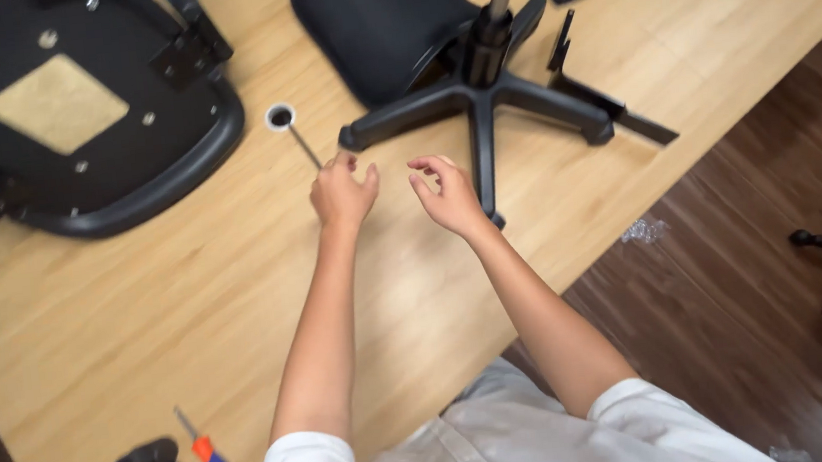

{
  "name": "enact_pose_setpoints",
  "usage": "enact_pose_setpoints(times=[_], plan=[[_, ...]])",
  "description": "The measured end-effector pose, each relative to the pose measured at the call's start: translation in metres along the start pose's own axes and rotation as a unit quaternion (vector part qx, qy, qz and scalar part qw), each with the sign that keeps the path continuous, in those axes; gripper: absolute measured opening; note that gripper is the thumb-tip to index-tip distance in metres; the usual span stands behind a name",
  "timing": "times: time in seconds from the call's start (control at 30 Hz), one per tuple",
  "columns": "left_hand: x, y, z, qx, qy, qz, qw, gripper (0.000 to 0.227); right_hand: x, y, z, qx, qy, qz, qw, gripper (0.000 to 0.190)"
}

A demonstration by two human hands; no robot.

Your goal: The person assembles an office chair on a wooden table. They use a screwdriver to drive screws and attach a mounting plate to the underside of the chair seat, then align the seat onto the five-star base, fit the gas lift cylinder, and press the casters into the base arms while handling loose screws and brackets.

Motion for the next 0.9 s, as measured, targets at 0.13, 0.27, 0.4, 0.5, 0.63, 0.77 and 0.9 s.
enact_pose_setpoints(times=[0.13, 0.27, 0.4, 0.5, 0.63, 0.77, 0.9], plan=[[0.076, 0.055, -0.043, -0.014, 0.023, -0.002, 1.0, 0.037, 0.049, -0.029, -0.02, -0.003, 0.022, -0.003, 1.0, 0.025], [0.119, 0.091, -0.056, -0.01, 0.003, 0.014, 1.0, 0.039, 0.095, -0.023, -0.049, 0.057, 0.071, 0.021, 0.996, 0.041], [0.134, 0.113, -0.041, -0.028, -0.026, 0.008, 0.999, 0.041, 0.15, 0.002, -0.092, 0.153, 0.08, -0.007, 0.985, 0.057], [0.131, 0.131, -0.015, -0.047, -0.032, -0.011, 0.998, 0.042, 0.212, 0.046, -0.172, 0.286, 0.186, -0.028, 0.94, 0.052], [0.118, 0.153, 0.017, -0.072, -0.03, -0.006, 0.997, 0.039, 0.261, 0.068, -0.192, 0.225, 0.312, 0.005, 0.923, 0.053], [0.106, 0.158, 0.045, -0.153, -0.036, -0.044, 0.987, 0.04, 0.28, 0.07, -0.173, 0.31, 0.396, -0.035, 0.864, 0.052], [0.106, 0.159, 0.065, -0.199, -0.075, -0.022, 0.977, 0.049, 0.299, 0.081, -0.136, 0.437, 0.351, 0.042, 0.827, 0.05]])
Point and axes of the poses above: each hand's wrist, its own x-axis towards the middle knuckle, its own y-axis out of the palm, z = x × y, the point moved 9 cm from there along x, towards the middle knuckle, and after that the axes turned 12 degrees about y, right-handed, at the moved point
